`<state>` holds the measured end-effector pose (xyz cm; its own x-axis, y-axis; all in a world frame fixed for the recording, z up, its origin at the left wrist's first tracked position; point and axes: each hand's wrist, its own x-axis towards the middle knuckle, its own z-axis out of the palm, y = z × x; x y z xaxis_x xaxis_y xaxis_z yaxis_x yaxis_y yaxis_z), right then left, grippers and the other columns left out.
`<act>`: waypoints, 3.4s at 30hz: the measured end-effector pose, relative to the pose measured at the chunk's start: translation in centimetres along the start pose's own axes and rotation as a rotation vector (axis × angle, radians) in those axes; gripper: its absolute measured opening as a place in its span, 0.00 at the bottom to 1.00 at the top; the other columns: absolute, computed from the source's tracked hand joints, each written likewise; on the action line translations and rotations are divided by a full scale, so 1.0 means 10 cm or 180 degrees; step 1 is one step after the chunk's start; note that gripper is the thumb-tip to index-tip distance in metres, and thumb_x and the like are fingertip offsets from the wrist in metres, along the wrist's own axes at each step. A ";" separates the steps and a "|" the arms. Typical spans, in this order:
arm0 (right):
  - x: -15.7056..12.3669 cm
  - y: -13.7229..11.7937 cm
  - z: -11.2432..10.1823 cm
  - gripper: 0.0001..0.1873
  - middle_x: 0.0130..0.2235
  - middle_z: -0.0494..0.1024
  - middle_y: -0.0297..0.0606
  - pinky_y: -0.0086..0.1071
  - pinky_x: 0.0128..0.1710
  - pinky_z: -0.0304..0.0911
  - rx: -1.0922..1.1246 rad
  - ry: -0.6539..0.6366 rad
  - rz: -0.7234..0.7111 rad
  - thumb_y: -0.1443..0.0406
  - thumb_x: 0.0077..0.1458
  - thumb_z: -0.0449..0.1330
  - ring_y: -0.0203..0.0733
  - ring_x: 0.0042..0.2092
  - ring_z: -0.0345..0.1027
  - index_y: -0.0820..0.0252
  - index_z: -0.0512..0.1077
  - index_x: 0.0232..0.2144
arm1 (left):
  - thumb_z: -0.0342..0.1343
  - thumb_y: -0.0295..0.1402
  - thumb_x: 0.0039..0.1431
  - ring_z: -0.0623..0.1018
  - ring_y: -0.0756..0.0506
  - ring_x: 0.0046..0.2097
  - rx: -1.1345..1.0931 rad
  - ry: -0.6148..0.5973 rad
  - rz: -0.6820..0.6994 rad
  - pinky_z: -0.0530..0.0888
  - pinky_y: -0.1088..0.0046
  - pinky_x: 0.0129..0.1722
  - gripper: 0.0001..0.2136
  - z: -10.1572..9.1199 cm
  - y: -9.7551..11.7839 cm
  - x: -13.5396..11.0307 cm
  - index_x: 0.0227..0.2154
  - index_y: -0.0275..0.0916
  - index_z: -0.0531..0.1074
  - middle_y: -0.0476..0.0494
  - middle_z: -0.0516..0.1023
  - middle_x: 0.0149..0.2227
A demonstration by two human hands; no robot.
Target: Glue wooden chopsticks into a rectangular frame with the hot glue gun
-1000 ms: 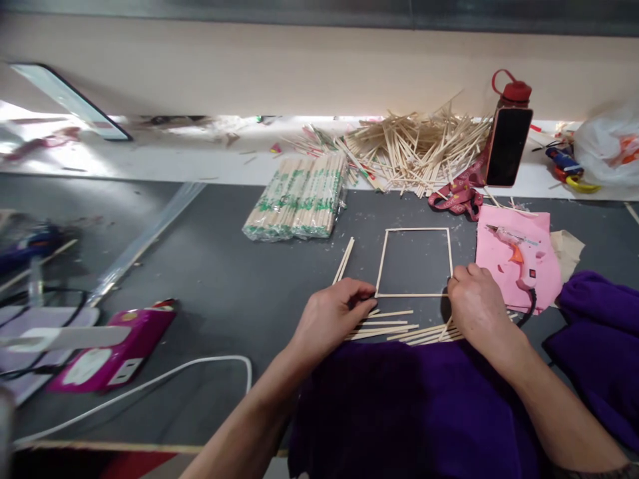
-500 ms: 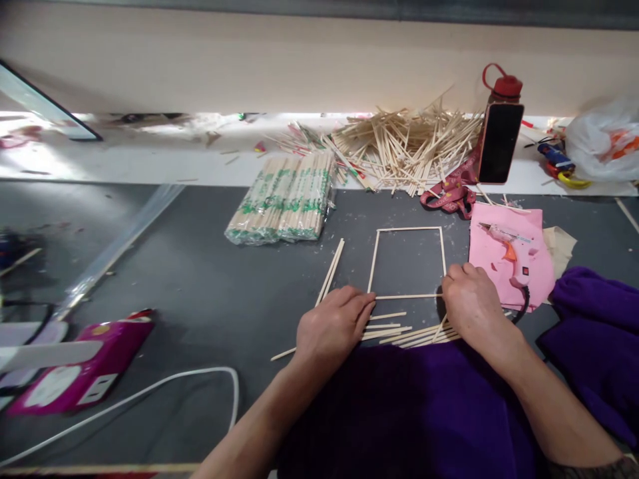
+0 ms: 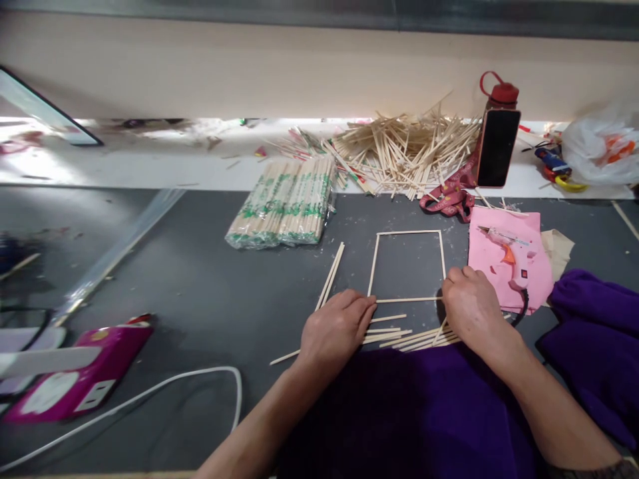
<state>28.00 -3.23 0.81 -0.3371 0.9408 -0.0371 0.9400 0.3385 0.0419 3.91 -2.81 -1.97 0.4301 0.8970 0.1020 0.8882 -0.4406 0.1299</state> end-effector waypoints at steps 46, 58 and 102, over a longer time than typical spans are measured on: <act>0.00 0.03 0.10 0.10 0.30 0.72 0.41 0.36 0.34 0.49 -0.0039 0.0234 0.0000 0.69 0.56 0.56 0.42 0.34 0.60 0.63 0.74 0.26 | 0.54 0.30 0.58 0.75 0.50 0.31 -0.1075 -0.0040 -0.1071 0.66 0.76 0.33 0.08 -0.07 -0.04 0.05 0.26 0.40 0.77 0.49 0.77 0.27; 0.02 0.03 0.10 0.10 0.31 0.72 0.42 0.36 0.34 0.49 -0.0120 0.0066 0.0049 0.69 0.57 0.55 0.42 0.35 0.61 0.63 0.75 0.26 | 0.55 0.30 0.57 0.75 0.51 0.30 -0.1054 0.0119 -0.1084 0.65 0.76 0.32 0.07 -0.01 -0.06 0.11 0.27 0.39 0.77 0.49 0.77 0.27; 0.08 0.09 0.07 0.11 0.34 0.76 0.42 0.36 0.34 0.51 -0.0065 0.0027 0.0186 0.66 0.59 0.55 0.43 0.37 0.64 0.62 0.76 0.28 | 0.53 0.35 0.58 0.80 0.46 0.36 -0.1747 0.0074 -0.1395 0.72 0.74 0.39 0.10 -0.08 -0.18 0.15 0.32 0.42 0.81 0.49 0.83 0.34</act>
<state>28.56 -2.15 0.11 -0.2822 0.9590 -0.0256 0.9569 0.2833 0.0640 2.83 -0.75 -1.28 0.0420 0.9977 -0.0534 0.7666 0.0021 0.6422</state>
